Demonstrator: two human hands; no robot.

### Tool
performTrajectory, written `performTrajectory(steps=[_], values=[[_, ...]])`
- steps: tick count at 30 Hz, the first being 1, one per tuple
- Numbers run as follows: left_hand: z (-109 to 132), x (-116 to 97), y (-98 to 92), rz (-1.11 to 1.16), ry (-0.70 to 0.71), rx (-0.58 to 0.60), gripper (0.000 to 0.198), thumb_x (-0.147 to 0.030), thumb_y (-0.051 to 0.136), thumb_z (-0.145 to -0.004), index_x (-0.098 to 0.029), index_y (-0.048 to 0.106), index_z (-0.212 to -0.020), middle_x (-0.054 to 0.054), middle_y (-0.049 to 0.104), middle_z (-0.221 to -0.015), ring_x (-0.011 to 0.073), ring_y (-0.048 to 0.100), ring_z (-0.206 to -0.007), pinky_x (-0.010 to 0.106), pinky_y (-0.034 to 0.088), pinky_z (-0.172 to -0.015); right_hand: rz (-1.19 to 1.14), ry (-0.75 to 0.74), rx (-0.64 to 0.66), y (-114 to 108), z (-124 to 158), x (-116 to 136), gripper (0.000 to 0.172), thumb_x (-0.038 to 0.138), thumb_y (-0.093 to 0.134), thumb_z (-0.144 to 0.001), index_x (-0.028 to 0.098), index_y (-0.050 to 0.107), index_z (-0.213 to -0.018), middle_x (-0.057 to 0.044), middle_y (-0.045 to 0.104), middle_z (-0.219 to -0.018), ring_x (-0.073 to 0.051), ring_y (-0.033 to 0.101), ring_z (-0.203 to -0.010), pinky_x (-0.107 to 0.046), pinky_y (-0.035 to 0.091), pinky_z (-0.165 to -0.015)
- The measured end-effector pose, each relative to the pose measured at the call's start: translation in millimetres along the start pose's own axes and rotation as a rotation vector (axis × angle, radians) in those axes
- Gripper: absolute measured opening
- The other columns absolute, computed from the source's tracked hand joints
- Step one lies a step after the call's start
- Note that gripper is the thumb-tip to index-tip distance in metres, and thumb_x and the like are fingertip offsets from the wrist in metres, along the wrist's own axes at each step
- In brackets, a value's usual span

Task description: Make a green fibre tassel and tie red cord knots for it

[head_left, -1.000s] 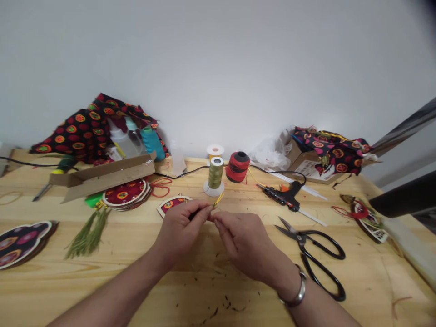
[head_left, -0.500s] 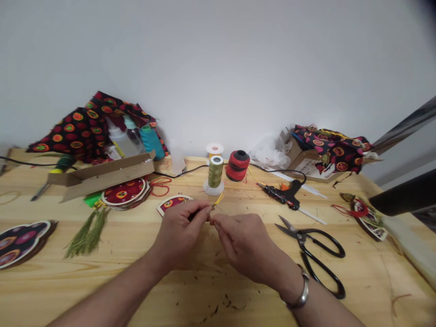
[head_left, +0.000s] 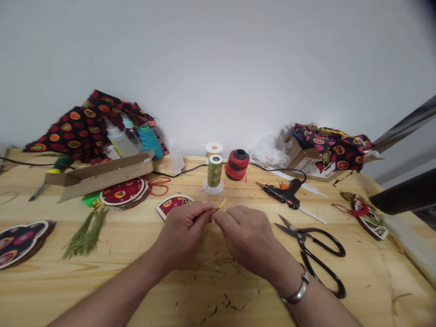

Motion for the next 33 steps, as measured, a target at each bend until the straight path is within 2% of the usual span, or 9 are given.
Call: performTrajectory(steps=[6,11,16,20,23,27,30,33], values=[[0.4,-8.1,4.5,0.029,0.060,0.136,0.019,-0.018,0.050,-0.083,-0.020,0.067,-0.076,-0.002,0.065,-0.065,0.0119,0.058,-0.063,0.021,0.041,-0.060,-0.131,0.048,-0.076,-8.7,-1.6,-10.7,0.021,0.010,0.045,-0.085,0.018,0.063,-0.091,0.000,0.054,-0.066,-0.013,0.045,-0.063,-0.027,0.030,-0.056],[1.8,-12.6,5.9,0.167,0.039,0.204,0.016,-0.015,0.056,-0.079,-0.020,0.068,-0.070,-0.003,0.065,-0.065,0.0108,0.057,-0.062,0.020,0.040,-0.060,-0.533,0.216,-0.081,-5.4,-5.4,-27.7,0.017,0.016,0.051,-0.085,0.018,0.068,-0.083,-0.001,0.057,-0.068,-0.010,0.050,-0.063,-0.023,0.037,-0.057],[1.5,-11.4,1.9,0.367,-0.086,0.174,0.014,-0.021,0.060,-0.078,-0.020,0.070,-0.067,-0.002,0.065,-0.064,0.0110,0.054,-0.062,0.020,0.038,-0.059,-1.006,0.427,-0.061,8.8,-10.0,-38.2,0.010,0.019,0.062,-0.075,0.016,0.070,-0.070,-0.002,0.060,-0.069,-0.011,0.054,-0.062,-0.024,0.042,-0.057],[2.0,-4.1,2.3,0.540,-0.236,0.131,0.018,-0.030,0.061,-0.078,-0.019,0.070,-0.067,-0.003,0.057,-0.058,0.0075,0.041,-0.051,0.020,0.029,-0.049,-1.276,0.638,-0.030,20.2,-10.3,-36.9,0.011,0.024,0.065,-0.070,0.015,0.069,-0.066,-0.001,0.058,-0.066,-0.006,0.042,-0.049,-0.022,0.033,-0.046],[2.8,1.3,5.7,0.702,-0.332,0.129,0.023,-0.035,0.062,-0.077,-0.017,0.068,-0.065,-0.004,0.050,-0.054,0.0055,0.030,-0.046,0.021,0.020,-0.044,-1.373,0.730,-0.046,23.9,-9.0,-33.8,0.010,0.024,0.067,-0.068,0.014,0.070,-0.067,0.002,0.054,-0.056,-0.005,0.034,-0.046,-0.020,0.025,-0.043],[2.6,6.6,8.7,0.825,-0.380,0.111,0.021,-0.034,0.063,-0.076,-0.015,0.067,-0.067,-0.003,0.050,-0.056,0.0046,0.027,-0.045,0.022,0.015,-0.043,-1.500,0.794,-0.103,26.1,-6.4,-31.6,0.011,0.022,0.067,-0.066,0.015,0.071,-0.072,0.003,0.054,-0.054,-0.003,0.029,-0.043,-0.020,0.020,-0.041],[1.9,8.2,9.8,0.852,-0.390,0.105,0.021,-0.032,0.062,-0.077,-0.015,0.066,-0.067,-0.003,0.050,-0.057,0.0048,0.028,-0.046,0.021,0.016,-0.044,-1.514,0.799,-0.118,25.4,-5.9,-30.5,0.011,0.019,0.064,-0.066,0.015,0.072,-0.073,0.002,0.055,-0.053,-0.004,0.034,-0.044,-0.019,0.023,-0.041],[1.8,7.7,10.5,0.857,-0.401,0.109,0.020,-0.031,0.063,-0.077,-0.014,0.066,-0.068,-0.003,0.050,-0.057,0.0050,0.028,-0.046,0.021,0.017,-0.044,-1.469,0.760,-0.143,22.3,-7.7,-28.7,0.009,0.019,0.063,-0.067,0.015,0.071,-0.069,0.002,0.055,-0.052,-0.007,0.043,-0.049,-0.020,0.033,-0.048]])
Point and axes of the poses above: each hand's wrist, its own z-axis away from the middle knuckle, its own y-axis out of the palm, x = y × z, the point moved 4 cm from there along -z, towards the middle knuckle
